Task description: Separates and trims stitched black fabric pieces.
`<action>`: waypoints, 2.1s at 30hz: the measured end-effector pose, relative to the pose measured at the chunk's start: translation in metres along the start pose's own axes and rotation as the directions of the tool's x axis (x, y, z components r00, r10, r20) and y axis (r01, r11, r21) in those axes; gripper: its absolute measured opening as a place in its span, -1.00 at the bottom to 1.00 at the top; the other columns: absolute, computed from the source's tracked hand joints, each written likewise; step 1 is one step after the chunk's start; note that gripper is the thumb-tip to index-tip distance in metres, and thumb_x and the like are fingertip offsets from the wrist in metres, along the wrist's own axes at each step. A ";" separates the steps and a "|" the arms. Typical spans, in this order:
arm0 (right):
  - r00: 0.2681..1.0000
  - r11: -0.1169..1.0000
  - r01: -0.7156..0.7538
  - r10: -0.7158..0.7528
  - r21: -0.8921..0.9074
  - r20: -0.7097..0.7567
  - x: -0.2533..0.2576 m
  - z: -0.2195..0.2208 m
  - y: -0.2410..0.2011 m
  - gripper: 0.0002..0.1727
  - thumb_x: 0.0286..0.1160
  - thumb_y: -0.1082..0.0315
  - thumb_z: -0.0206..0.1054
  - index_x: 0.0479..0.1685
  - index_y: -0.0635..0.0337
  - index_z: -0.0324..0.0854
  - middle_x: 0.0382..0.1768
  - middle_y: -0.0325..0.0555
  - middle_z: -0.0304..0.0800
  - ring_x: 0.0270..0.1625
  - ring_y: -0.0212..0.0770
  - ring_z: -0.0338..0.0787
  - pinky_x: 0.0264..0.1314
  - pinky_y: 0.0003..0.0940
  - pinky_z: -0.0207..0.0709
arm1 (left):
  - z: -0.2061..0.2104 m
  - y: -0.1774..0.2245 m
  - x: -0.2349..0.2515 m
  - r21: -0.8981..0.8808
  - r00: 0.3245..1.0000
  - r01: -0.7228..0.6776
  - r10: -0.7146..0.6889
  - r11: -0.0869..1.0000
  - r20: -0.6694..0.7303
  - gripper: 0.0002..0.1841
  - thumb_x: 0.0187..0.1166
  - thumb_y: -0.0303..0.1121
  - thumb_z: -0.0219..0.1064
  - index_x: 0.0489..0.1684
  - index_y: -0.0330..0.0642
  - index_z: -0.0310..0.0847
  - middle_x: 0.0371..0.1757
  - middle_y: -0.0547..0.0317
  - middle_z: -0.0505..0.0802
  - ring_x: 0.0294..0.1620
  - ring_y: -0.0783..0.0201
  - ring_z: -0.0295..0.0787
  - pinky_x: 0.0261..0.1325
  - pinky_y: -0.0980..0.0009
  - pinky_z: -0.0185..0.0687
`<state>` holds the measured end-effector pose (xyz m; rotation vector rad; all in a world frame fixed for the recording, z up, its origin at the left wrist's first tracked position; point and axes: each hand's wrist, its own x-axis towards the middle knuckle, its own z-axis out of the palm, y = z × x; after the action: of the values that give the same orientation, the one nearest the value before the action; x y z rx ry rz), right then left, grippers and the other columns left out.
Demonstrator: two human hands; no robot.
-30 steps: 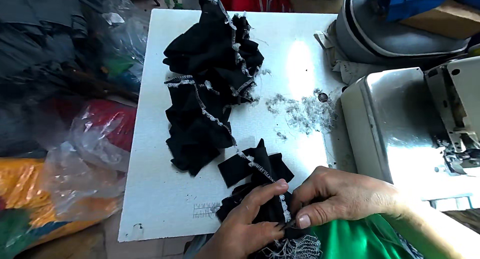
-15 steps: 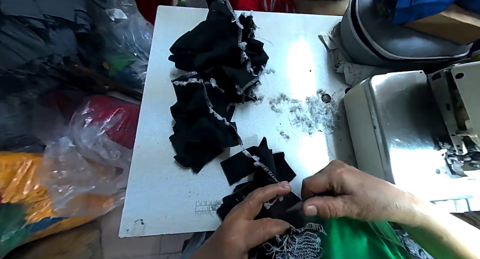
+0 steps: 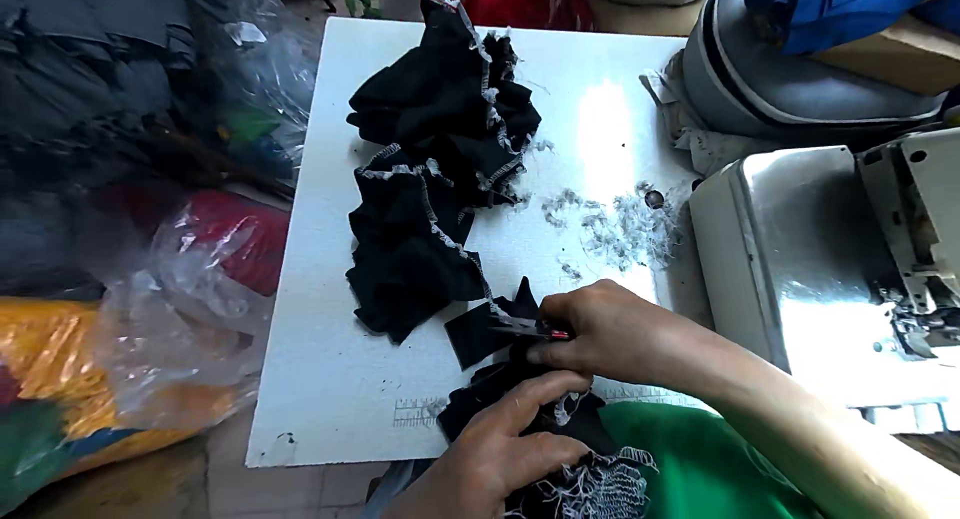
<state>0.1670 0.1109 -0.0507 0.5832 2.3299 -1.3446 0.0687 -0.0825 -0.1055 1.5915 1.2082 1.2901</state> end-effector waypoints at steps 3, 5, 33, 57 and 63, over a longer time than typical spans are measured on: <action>0.998 0.998 0.057 -0.057 -0.012 -0.016 -0.002 -0.004 0.002 -0.85 0.60 0.27 0.37 -0.18 0.15 0.77 -0.54 -0.24 0.65 -0.47 -0.41 0.58 -0.42 -0.44 0.39 | 0.002 -0.001 -0.004 -0.034 1.000 0.008 -0.009 0.999 -0.020 -0.69 0.74 -0.11 0.22 -0.02 -0.21 0.65 0.59 -0.02 0.55 0.62 0.40 0.44 0.62 0.50 0.41; 0.975 0.987 0.153 -0.142 0.053 -0.174 -0.006 -0.005 0.008 -0.91 0.55 0.35 0.38 -0.16 0.15 0.75 -0.58 -0.27 0.62 -0.55 -0.46 0.51 -0.50 -0.53 0.35 | 0.001 0.002 -0.008 -0.014 0.998 0.020 -0.021 1.000 -0.060 -0.70 0.75 -0.10 0.21 -0.02 -0.16 0.64 0.55 0.07 0.62 0.54 0.42 0.57 0.54 0.50 0.53; 0.871 0.883 0.464 -0.440 0.073 -0.217 -0.060 0.013 0.023 -0.62 0.37 0.56 0.20 0.14 0.26 0.77 -0.24 -0.03 0.75 -0.23 -0.24 0.73 -0.23 -0.42 0.57 | -0.005 -0.005 0.008 -0.230 0.969 0.200 -0.227 0.952 -0.099 -0.46 0.43 0.11 0.46 0.38 0.22 0.60 0.70 0.66 0.41 0.59 0.72 0.37 0.54 0.63 0.44; 0.931 0.808 0.233 -0.024 0.542 -0.365 -0.099 0.019 0.054 -0.41 0.71 -0.24 0.06 0.16 0.05 0.72 -0.46 -0.50 0.62 -0.50 -0.74 0.48 -0.47 -0.78 0.38 | -0.011 -0.008 0.017 -0.288 0.948 0.195 -0.255 0.938 -0.192 -0.50 0.47 0.09 0.42 0.46 0.43 0.63 0.32 0.93 0.75 0.30 0.86 0.62 0.36 0.76 0.56; 0.993 0.748 0.086 -0.008 0.658 -0.120 -0.098 0.034 0.051 -0.36 0.81 -0.20 -0.14 0.16 0.10 0.69 -0.54 -0.52 0.51 -0.56 -0.70 0.42 -0.51 -0.74 0.30 | -0.012 -0.005 0.018 -0.341 0.926 0.214 -0.301 0.915 -0.229 -0.50 0.44 0.08 0.44 0.43 0.48 0.65 0.31 0.92 0.78 0.28 0.87 0.65 0.34 0.76 0.58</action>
<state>0.2800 0.0883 -0.0520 0.8163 1.8932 -2.2384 0.0565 -0.0640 -0.1030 1.0100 1.2614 1.4744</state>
